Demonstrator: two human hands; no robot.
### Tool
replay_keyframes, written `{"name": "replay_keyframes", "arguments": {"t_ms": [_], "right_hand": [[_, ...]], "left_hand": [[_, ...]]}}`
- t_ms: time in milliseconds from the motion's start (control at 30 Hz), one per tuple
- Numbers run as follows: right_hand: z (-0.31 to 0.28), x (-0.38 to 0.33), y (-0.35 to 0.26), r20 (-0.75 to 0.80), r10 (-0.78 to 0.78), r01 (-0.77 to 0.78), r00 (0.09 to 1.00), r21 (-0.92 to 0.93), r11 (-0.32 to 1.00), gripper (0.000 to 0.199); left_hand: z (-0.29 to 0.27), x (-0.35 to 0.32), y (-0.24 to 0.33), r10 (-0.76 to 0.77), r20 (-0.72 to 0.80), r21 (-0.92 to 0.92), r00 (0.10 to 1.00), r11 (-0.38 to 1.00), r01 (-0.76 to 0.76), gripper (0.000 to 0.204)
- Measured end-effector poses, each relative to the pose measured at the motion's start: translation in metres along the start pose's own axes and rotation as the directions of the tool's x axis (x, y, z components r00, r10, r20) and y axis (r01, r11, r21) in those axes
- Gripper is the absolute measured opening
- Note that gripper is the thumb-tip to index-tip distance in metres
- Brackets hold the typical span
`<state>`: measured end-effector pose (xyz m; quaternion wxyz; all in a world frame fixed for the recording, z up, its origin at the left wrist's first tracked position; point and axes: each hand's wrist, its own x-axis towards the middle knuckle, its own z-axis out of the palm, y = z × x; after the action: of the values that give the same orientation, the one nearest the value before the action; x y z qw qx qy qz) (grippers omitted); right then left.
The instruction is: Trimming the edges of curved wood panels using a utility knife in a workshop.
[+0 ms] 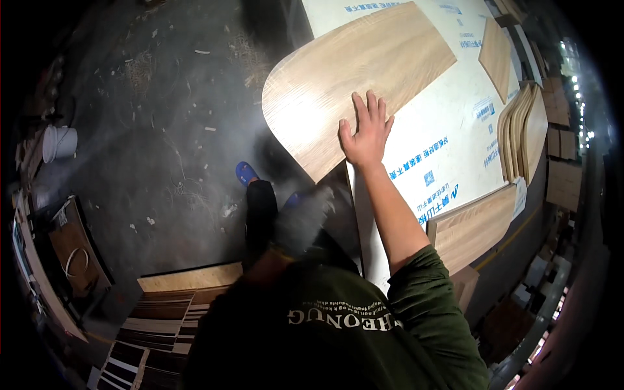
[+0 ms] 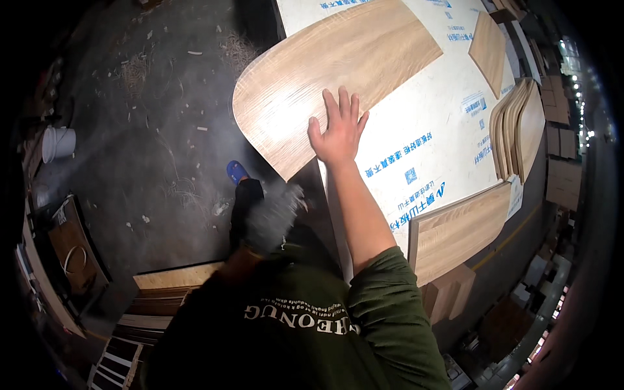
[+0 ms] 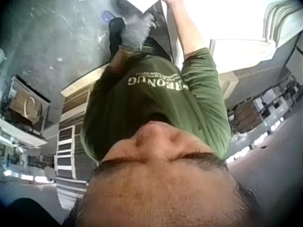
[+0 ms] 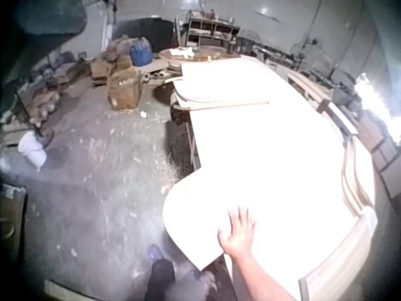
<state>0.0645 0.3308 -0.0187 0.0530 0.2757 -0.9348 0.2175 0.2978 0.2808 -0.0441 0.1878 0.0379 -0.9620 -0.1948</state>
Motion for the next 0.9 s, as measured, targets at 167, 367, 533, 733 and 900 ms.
{"name": "replay_keyframes", "arguments": {"t_ms": [167,367,533,733,900], "right_hand": [[-0.001,0.003,-0.004,-0.012,-0.015,0.016,1.0,0.019,1.0,0.063],[-0.004,0.0,-0.001,0.0,0.002,-0.002,1.0,0.0,1.0,0.063],[-0.002,-0.001,-0.002,0.002,-0.011,0.011,1.0,0.003,1.0,0.062],[-0.002,-0.003,0.001,0.019,-0.02,0.021,1.0,-0.021,1.0,0.064],[-0.004,-0.013,-0.013,0.136,-0.066,0.085,0.989,-0.135,0.987,0.084]], "left_hand": [[-0.015,0.063,-0.127,0.076,-0.259,0.712,0.963,0.689,0.137,0.016],[-0.021,0.074,-0.072,-0.163,-0.098,0.607,0.982,0.772,0.189,0.018],[-0.009,0.02,0.034,-0.017,0.295,0.04,0.955,0.999,0.006,0.03],[-0.043,0.023,-0.028,-0.329,0.466,-0.671,0.822,0.474,0.57,0.027],[-0.058,-0.047,-0.088,-0.68,0.463,-0.884,0.569,-0.304,0.355,0.022]]}}
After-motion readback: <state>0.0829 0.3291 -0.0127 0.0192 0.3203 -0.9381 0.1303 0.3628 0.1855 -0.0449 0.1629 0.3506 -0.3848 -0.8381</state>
